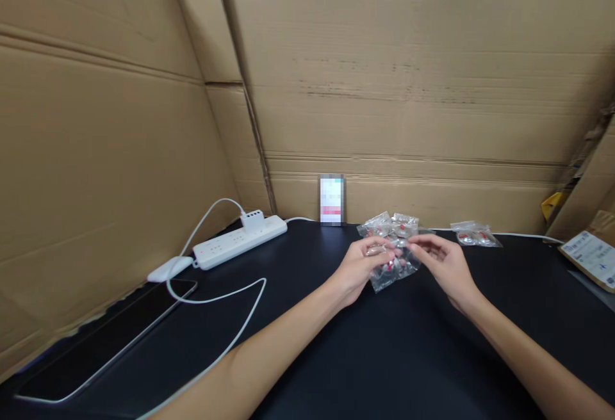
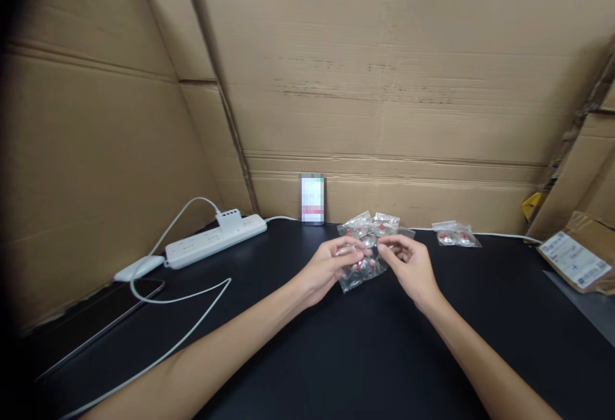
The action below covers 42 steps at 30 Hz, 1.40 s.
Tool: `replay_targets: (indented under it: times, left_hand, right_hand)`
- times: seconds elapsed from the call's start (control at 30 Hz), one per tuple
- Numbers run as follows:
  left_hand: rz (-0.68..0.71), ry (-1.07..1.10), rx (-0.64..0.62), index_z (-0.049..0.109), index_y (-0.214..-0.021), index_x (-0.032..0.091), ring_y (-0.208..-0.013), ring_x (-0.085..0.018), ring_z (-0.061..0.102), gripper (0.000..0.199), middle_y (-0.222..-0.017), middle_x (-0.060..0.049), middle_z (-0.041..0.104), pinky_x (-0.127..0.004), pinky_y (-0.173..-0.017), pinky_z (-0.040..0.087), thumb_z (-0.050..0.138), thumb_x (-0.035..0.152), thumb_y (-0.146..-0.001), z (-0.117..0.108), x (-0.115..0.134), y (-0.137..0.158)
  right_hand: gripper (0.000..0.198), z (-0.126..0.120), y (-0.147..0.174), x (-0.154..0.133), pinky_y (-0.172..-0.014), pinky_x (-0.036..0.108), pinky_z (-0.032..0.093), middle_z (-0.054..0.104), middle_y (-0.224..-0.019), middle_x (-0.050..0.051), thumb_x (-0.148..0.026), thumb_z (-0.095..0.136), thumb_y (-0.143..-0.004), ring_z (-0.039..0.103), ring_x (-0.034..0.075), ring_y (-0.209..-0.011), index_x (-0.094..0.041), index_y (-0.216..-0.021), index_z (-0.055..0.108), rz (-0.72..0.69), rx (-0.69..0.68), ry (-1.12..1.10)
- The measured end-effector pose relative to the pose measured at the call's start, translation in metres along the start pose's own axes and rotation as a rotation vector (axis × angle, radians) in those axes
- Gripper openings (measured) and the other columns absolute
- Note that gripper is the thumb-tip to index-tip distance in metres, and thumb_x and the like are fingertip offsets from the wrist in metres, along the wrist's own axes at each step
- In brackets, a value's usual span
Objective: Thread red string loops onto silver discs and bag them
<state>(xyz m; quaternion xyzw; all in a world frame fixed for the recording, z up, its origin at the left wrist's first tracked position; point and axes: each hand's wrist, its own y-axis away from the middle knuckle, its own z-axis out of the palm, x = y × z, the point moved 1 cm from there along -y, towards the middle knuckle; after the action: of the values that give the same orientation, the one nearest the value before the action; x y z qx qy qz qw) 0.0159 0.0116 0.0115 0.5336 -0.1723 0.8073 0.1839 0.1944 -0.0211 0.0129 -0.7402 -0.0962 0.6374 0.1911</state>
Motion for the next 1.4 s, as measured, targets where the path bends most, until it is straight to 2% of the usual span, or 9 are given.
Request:
replay_targets:
  times: [0.07,0.13,0.23,0.3,0.5,0.7,1.0,1.2,1.4]
  left_hand:
    - [0.043,0.029,0.022,0.064,-0.083,0.014,-0.083,-0.02,0.071,0.029,-0.084,-0.008,0.074,-0.032,-0.082,0.051,0.083,0.025,-0.065,0.001,0.002,0.0]
    - [0.073,0.034,0.035,0.062,-0.083,0.014,-0.086,-0.021,0.071,0.028,-0.086,-0.009,0.075,-0.032,-0.084,0.05,0.082,0.027,-0.067,0.001,0.003,0.0]
    - [0.083,-0.004,0.027,0.06,-0.084,0.015,-0.087,-0.02,0.07,0.028,-0.091,-0.01,0.075,-0.029,-0.08,0.051,0.08,0.029,-0.069,-0.001,0.002,-0.001]
    - [0.094,-0.08,0.018,0.06,-0.084,0.015,-0.083,-0.02,0.07,0.029,-0.09,-0.01,0.075,-0.028,-0.075,0.051,0.08,0.03,-0.07,-0.003,0.002,-0.002]
    - [0.156,-0.401,-0.072,0.065,-0.088,0.012,-0.066,-0.019,0.069,0.031,-0.071,-0.007,0.07,-0.029,-0.063,0.053,0.075,0.038,-0.074,-0.009,-0.001,-0.006]
    - [0.228,-0.485,-0.072,0.066,-0.085,0.013,-0.058,-0.016,0.064,0.028,-0.065,-0.003,0.064,-0.026,-0.053,0.054,0.07,0.04,-0.077,-0.003,-0.017,-0.006]
    - [0.232,-0.479,-0.125,0.061,-0.084,0.013,-0.043,-0.01,0.055,0.024,-0.063,-0.001,0.064,-0.02,-0.041,0.047,0.066,0.035,-0.079,0.014,-0.031,0.012]
    - [0.271,-0.532,-0.101,0.061,-0.097,0.013,-0.044,-0.009,0.057,0.02,-0.065,0.0,0.065,-0.019,-0.043,0.047,0.059,0.021,-0.079,0.011,-0.025,0.021]
    - [0.28,-0.576,-0.146,0.064,-0.101,0.014,-0.041,-0.01,0.056,0.024,-0.054,0.004,0.06,-0.018,-0.042,0.046,0.055,0.014,-0.079,0.009,-0.02,0.018]
  right_hand:
    - [0.039,-0.001,-0.001,-0.001,-0.071,0.031,0.053,0.068,-0.103,0.011,-0.042,0.075,-0.073,0.064,0.019,-0.079,-0.017,-0.102,0.066,-0.028,0.092,0.013]
    - [0.047,0.0,-0.001,0.001,-0.069,0.03,0.054,0.066,-0.107,0.011,-0.043,0.077,-0.071,0.063,0.018,-0.078,-0.018,-0.107,0.063,-0.014,0.055,0.009]
    - [0.037,0.002,0.0,0.007,-0.071,0.031,0.053,0.069,-0.09,0.008,-0.045,0.077,-0.07,0.064,0.018,-0.075,-0.016,-0.09,0.067,0.022,-0.139,0.011]
    - [0.033,0.003,0.0,0.01,-0.071,0.032,0.053,0.069,-0.077,0.005,-0.047,0.076,-0.072,0.065,0.019,-0.072,-0.015,-0.077,0.067,0.021,-0.174,0.016]
    - [0.031,-0.002,-0.002,0.016,-0.067,0.029,0.051,0.069,-0.074,0.005,-0.046,0.076,-0.072,0.065,0.019,-0.069,-0.016,-0.076,0.068,-0.008,-0.013,0.006]
    - [0.036,-0.002,0.02,0.027,-0.055,0.027,0.05,0.069,-0.065,0.005,-0.049,0.079,-0.066,0.063,0.018,-0.06,-0.015,-0.073,0.071,0.162,0.021,-0.101]
    - [0.042,-0.011,0.055,0.012,-0.057,0.027,0.052,0.071,-0.07,0.007,-0.05,0.082,-0.059,0.064,0.016,-0.06,-0.012,-0.077,0.074,0.213,0.182,-0.122]
    - [0.039,-0.014,0.057,0.014,-0.059,0.027,0.053,0.072,-0.069,0.007,-0.043,0.084,-0.058,0.064,0.015,-0.06,-0.011,-0.079,0.075,0.211,0.145,-0.149]
    - [0.039,-0.017,0.057,0.014,-0.059,0.027,0.053,0.072,-0.071,0.008,-0.039,0.085,-0.06,0.064,0.015,-0.06,-0.011,-0.087,0.076,0.202,0.057,-0.161]
